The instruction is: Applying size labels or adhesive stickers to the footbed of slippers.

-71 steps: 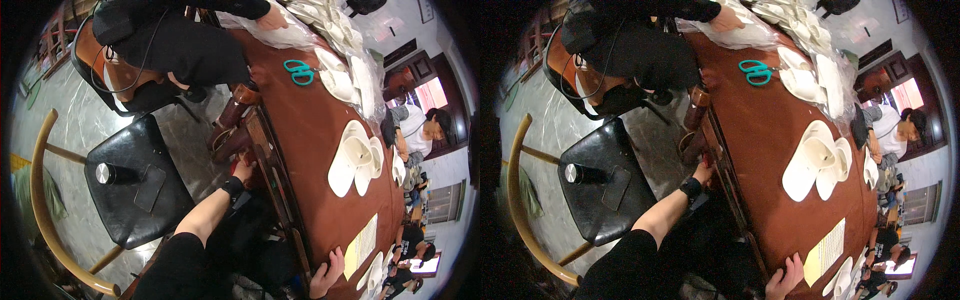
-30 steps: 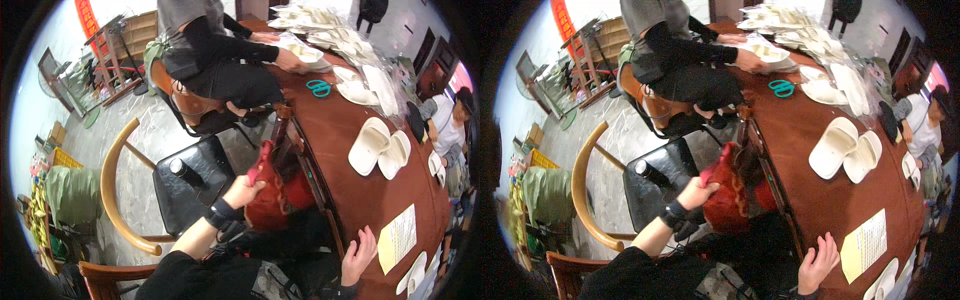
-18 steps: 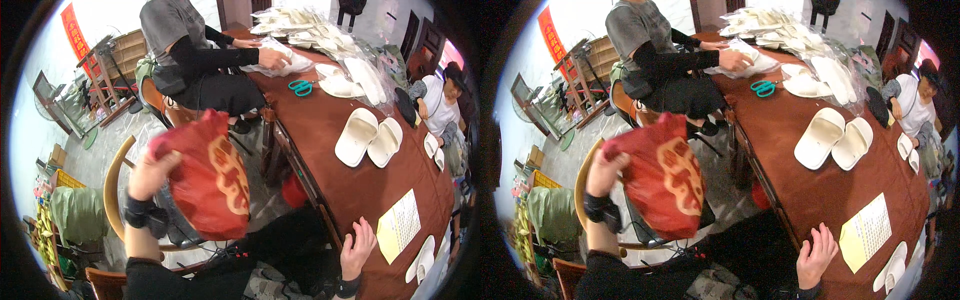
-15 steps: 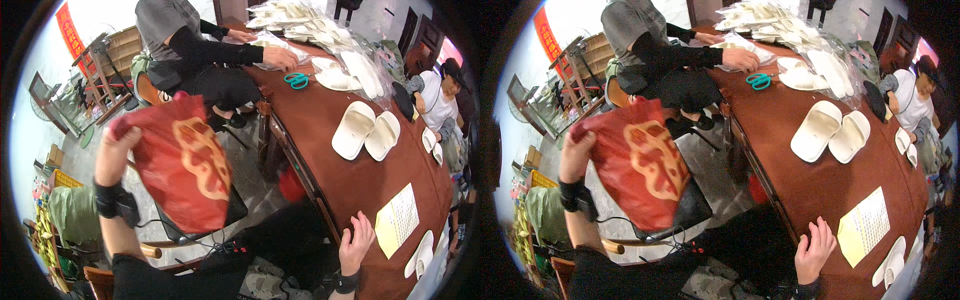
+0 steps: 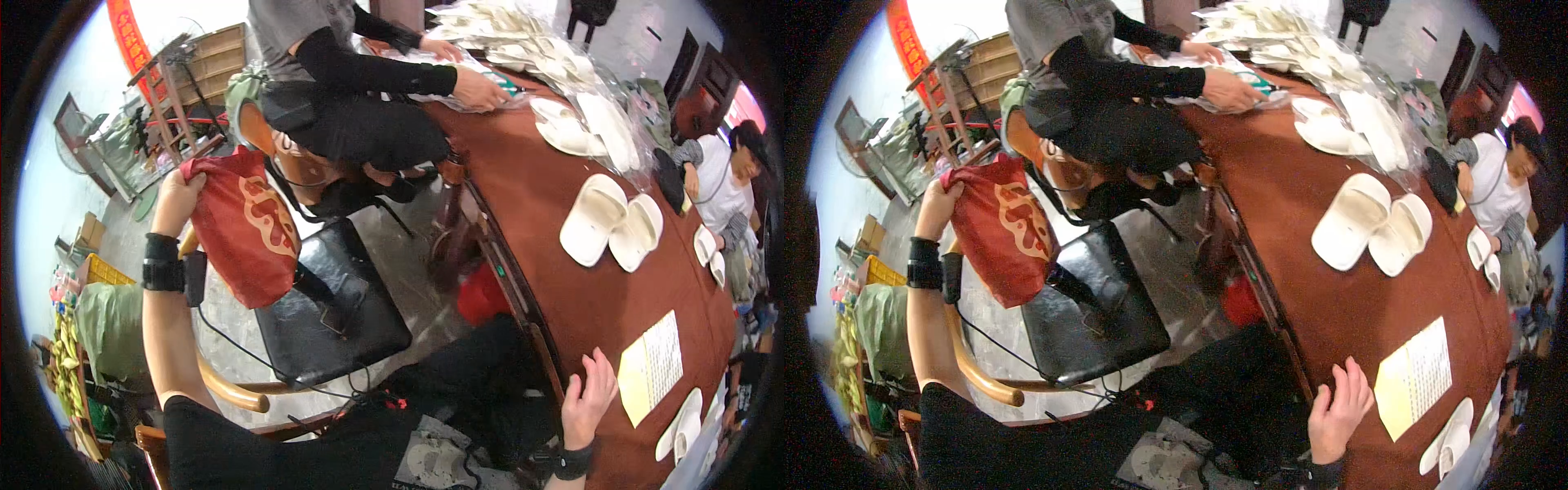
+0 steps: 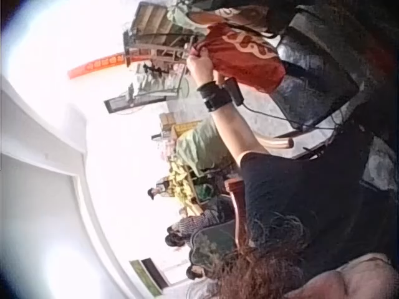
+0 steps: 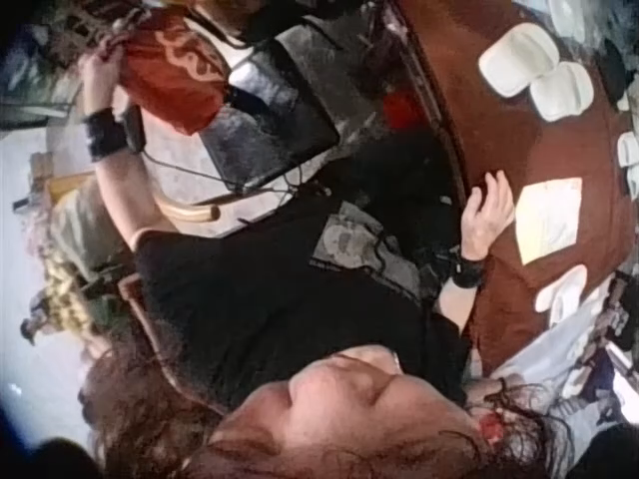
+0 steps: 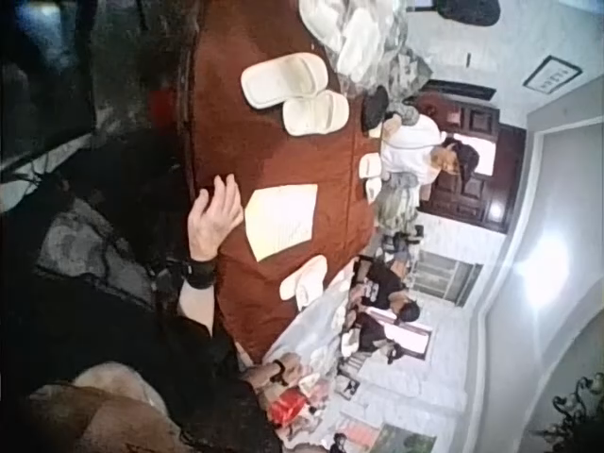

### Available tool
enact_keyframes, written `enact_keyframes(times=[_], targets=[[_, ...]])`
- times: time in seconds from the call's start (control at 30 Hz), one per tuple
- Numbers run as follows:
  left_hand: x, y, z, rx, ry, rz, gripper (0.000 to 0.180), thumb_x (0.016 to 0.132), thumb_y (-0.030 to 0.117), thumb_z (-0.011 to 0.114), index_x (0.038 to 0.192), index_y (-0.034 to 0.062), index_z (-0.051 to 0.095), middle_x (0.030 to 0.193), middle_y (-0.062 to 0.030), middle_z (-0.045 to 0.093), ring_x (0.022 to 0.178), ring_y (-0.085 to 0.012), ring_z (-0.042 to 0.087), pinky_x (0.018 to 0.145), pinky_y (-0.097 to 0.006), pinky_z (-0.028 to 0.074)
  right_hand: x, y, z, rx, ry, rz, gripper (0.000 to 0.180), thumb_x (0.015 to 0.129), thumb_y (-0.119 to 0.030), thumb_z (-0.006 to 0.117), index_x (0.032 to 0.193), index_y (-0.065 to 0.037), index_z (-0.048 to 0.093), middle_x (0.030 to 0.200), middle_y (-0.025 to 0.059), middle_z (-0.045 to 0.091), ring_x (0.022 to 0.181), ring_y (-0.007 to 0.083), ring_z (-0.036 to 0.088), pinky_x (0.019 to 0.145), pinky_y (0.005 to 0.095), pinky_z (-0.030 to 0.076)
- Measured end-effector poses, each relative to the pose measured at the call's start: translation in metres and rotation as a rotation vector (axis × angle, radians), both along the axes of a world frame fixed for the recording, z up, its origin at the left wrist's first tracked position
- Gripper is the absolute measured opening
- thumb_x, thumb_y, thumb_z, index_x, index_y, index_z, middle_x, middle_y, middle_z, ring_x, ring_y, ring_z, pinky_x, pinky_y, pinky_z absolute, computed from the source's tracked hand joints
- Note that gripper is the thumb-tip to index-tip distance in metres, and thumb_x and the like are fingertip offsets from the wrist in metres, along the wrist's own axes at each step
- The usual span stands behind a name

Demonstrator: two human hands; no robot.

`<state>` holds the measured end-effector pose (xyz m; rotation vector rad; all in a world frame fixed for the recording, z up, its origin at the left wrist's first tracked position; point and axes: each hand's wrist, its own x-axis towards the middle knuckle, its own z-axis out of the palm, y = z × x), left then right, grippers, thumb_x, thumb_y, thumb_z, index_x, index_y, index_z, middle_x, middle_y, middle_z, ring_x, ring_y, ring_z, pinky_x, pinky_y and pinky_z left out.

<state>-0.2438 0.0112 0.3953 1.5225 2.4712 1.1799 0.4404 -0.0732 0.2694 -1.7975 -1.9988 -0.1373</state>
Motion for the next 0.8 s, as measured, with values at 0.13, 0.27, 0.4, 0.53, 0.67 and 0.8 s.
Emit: enact_keyframes(times=[0.13, 0.27, 0.4, 0.53, 0.67, 0.8], targets=[[-0.042, 0.000, -0.007, 0.092, -0.005, -0.006, 0.021, 0.090, 0.016, 0.067, 0.105, 0.0012, 0.069, 0.087, -0.0068, 0.071, 0.077, -0.0151, 0.061, 0.074, -0.032, 0.049, 0.000, 0.001, 0.000, -0.016, -0.033, 0.003, 0.038, 0.082, -0.007, 0.060, 0.120, -0.001, 0.057, 0.138, 0.0172, 0.051, 0.127, 0.0355, 0.046, 0.105, 0.0486, 0.031], [-0.063, 0.002, 0.008, 0.036, 0.120, 0.007, 0.020, 0.095, 0.014, 0.062, 0.109, 0.0015, 0.067, 0.092, 0.0001, 0.068, 0.081, -0.0102, 0.058, 0.077, -0.029, 0.047, 0.001, -0.001, 0.000, -0.029, -0.026, 0.001, 0.037, 0.084, -0.005, 0.058, 0.121, -0.001, 0.056, 0.139, 0.0168, 0.050, 0.129, 0.0349, 0.045, 0.108, 0.0489, 0.029], [-0.081, 0.002, 0.017, 0.054, 0.036, -0.001, 0.021, 0.095, 0.014, 0.061, 0.111, 0.0017, 0.066, 0.094, 0.0008, 0.067, 0.082, -0.0102, 0.057, 0.076, -0.028, 0.047, 0.001, -0.001, -0.001, -0.051, -0.028, -0.013, 0.035, 0.087, -0.004, 0.056, 0.122, -0.001, 0.056, 0.139, 0.0166, 0.051, 0.129, 0.0349, 0.046, 0.108, 0.0491, 0.030], [-0.109, 0.001, 0.000, 0.025, 0.196, 0.083, 0.020, 0.092, 0.014, 0.064, 0.107, 0.0027, 0.068, 0.087, 0.0001, 0.067, 0.078, -0.0108, 0.058, 0.074, -0.029, 0.048, 0.001, -0.002, -0.001, -0.019, -0.029, 0.007, 0.034, 0.088, -0.005, 0.055, 0.122, -0.001, 0.057, 0.139, 0.0163, 0.051, 0.129, 0.0349, 0.046, 0.109, 0.0492, 0.030], [-0.130, 0.005, -0.052, 0.048, 0.343, 0.176, 0.022, 0.089, 0.021, 0.066, 0.103, 0.0046, 0.070, 0.088, -0.0162, 0.071, 0.083, -0.0299, 0.066, 0.076, -0.039, 0.051, 0.000, -0.001, 0.001, -0.015, -0.039, 0.013, 0.035, 0.088, -0.006, 0.054, 0.123, 0.000, 0.057, 0.139, 0.0167, 0.052, 0.129, 0.0350, 0.045, 0.109, 0.0493, 0.030], [-0.140, -0.003, -0.114, 0.026, 0.390, 0.389, 0.029, 0.091, 0.032, 0.062, 0.101, 0.0058, 0.070, 0.092, -0.0226, 0.069, 0.089, -0.0429, 0.064, 0.077, -0.048, 0.050, -0.002, -0.002, 0.004, -0.042, -0.039, -0.008, 0.035, 0.088, -0.005, 0.053, 0.122, 0.000, 0.057, 0.139, 0.0174, 0.051, 0.129, 0.0351, 0.045, 0.109, 0.0496, 0.030]])
